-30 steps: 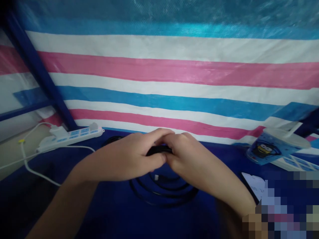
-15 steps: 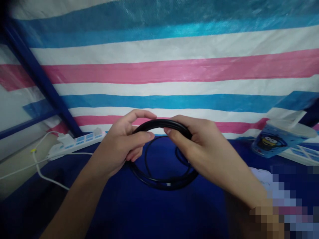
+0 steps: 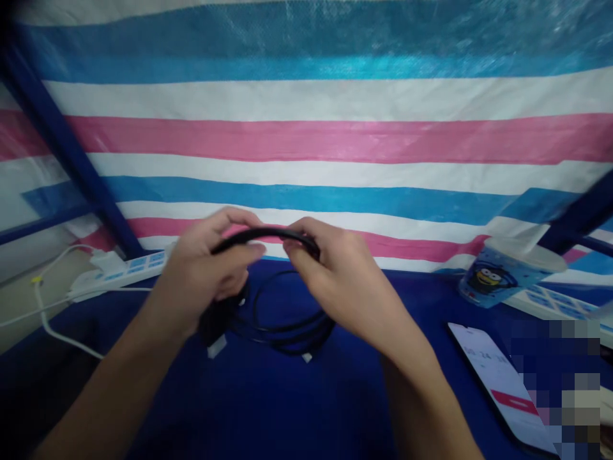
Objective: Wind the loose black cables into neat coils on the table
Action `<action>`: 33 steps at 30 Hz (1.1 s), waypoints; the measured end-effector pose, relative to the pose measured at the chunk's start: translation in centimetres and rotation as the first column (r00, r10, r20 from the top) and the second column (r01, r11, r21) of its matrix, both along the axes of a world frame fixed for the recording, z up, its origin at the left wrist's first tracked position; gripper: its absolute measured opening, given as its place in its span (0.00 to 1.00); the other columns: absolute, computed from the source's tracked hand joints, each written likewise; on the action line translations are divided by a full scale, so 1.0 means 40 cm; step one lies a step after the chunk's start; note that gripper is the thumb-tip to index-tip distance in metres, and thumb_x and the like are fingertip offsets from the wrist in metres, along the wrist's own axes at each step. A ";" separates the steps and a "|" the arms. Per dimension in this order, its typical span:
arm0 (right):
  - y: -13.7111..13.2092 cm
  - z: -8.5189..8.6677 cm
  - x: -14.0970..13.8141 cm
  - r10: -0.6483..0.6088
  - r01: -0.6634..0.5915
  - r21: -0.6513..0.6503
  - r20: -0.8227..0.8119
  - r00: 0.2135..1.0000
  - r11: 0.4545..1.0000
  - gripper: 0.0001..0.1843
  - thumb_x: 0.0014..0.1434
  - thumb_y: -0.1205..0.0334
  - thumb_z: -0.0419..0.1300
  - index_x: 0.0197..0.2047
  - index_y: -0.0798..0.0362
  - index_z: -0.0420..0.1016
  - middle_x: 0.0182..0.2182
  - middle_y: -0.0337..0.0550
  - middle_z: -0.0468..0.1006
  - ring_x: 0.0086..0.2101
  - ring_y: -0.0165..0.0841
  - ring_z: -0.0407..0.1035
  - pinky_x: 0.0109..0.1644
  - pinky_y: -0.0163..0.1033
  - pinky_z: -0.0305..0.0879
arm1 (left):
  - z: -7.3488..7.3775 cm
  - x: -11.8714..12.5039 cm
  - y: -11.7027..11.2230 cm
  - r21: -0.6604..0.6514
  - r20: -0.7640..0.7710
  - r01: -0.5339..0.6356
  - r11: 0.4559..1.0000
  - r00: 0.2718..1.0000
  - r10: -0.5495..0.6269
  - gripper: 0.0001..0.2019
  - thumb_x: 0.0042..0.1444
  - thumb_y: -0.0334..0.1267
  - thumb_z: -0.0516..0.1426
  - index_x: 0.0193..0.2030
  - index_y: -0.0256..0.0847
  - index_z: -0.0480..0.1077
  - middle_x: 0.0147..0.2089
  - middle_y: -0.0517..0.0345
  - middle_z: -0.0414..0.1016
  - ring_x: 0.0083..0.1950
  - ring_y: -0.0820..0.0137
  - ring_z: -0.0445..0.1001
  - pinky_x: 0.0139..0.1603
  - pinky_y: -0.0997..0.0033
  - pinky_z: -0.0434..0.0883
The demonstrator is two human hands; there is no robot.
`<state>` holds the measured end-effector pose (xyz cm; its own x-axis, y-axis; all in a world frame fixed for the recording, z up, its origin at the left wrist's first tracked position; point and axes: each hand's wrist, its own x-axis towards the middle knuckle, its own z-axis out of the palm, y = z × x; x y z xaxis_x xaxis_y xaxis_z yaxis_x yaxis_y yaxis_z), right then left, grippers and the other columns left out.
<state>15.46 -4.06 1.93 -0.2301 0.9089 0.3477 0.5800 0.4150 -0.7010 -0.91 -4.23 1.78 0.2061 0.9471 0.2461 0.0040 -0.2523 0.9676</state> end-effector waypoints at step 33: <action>0.004 -0.011 0.019 0.037 -0.070 -0.026 -0.643 0.765 0.997 0.09 0.50 0.63 0.62 0.33 0.55 0.66 0.13 0.30 0.46 0.12 0.15 0.43 0.14 0.25 0.42 | 0.007 0.007 0.029 -0.106 0.271 0.294 0.950 0.928 -0.257 0.08 0.53 0.44 0.56 0.38 0.44 0.68 0.15 0.73 0.39 0.13 0.86 0.37 0.10 0.85 0.43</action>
<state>16.23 -3.90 1.49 -0.0172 0.9204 0.3907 -0.0340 0.3900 -0.9202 -0.63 -3.09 2.05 0.4127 0.8906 0.1912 -0.2929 -0.0690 0.9537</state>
